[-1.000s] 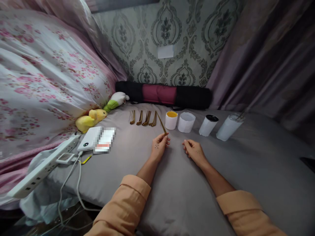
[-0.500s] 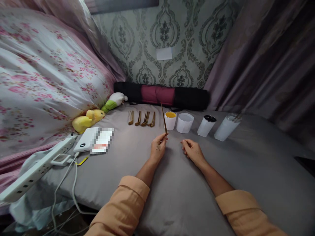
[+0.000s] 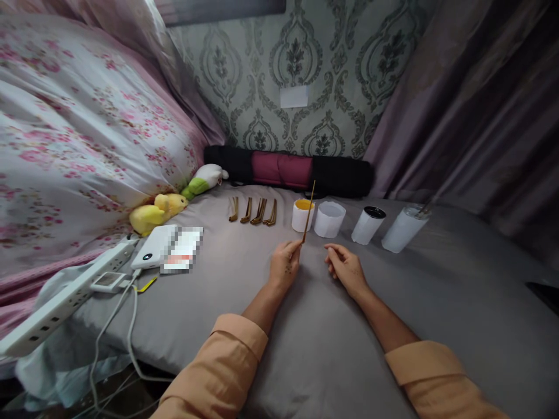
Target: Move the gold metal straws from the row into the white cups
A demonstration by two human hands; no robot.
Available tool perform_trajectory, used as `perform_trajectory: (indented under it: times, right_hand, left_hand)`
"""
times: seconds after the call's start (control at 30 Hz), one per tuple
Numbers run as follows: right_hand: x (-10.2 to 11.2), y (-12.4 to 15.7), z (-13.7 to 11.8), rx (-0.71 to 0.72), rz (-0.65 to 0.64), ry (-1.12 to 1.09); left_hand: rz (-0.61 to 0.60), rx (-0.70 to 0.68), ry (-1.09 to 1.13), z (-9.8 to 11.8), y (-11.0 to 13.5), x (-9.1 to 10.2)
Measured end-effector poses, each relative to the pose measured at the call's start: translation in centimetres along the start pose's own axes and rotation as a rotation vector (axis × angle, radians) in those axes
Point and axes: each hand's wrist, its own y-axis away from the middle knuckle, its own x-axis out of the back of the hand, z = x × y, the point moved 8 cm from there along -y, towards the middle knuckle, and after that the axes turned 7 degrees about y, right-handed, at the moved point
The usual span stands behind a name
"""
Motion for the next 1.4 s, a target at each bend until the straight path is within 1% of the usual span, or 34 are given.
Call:
perform_trajectory:
  times: [0.13,0.43,0.67,0.93,1.2,1.4]
  right_hand:
    - [-0.1,0.0,-0.4,0.023,0.001,-0.048]
    - [-0.2,0.3,-1.4,0.050,-0.014,-0.108]
    - [-0.2,0.3,-1.6,0.052,-0.012,-0.193]
    - [-0.3,0.4,-1.9,0.048,-0.034,-0.231]
    - [-0.5,0.4,-1.7,-0.010,-0.053,-0.310]
    - [-0.5,0.3,-1.2,-0.048,-0.058,-0.343]
  left_hand:
    - [-0.003,-0.040,-0.066,0.5,0.1,0.0]
    - [-0.101,-0.129,-0.209,1.8,0.4,-0.8]
    - [-0.159,-0.158,-0.274,2.3,0.7,-1.2]
    - [-0.230,-0.183,-0.348,2.6,0.9,-1.9]
    - [-0.324,-0.194,-0.409,2.8,1.2,-2.3]
    - [-0.345,-0.203,-0.437,2.7,1.2,-2.6]
